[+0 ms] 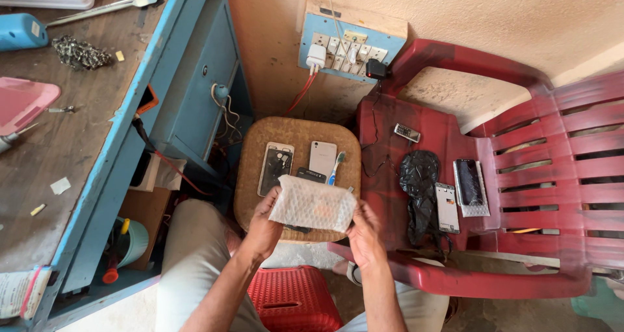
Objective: The person uses a metal prying tool to separate the back cover of a smartphone. They then use a toothbrush to clean the device's edges and interior. Finally, they unwrap a new battery and compare it to the old one before placing the old battery back into the phone.
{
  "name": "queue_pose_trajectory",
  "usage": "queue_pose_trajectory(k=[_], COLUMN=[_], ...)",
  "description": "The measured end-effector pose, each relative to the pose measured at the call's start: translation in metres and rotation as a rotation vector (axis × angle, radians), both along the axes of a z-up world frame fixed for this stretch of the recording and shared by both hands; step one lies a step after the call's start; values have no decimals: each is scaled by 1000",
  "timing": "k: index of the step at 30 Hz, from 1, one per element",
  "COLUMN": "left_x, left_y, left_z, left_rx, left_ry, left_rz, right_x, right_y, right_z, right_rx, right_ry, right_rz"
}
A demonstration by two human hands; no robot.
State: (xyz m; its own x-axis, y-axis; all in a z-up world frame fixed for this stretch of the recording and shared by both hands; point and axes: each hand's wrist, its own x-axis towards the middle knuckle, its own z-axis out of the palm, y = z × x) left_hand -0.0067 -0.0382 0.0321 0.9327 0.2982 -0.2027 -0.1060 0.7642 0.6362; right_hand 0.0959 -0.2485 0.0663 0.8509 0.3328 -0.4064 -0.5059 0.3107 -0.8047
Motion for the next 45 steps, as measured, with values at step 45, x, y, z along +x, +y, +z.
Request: queue_pose_trajectory(k=[45], left_x=[11], left_y=[-12], left_z=[89], left_rx=[1449], left_ry=[-78], left_rz=[91], right_x=[-21], right_y=[6], right_z=[12], right_rx=[-537], right_ry=[-270], right_rz=[282])
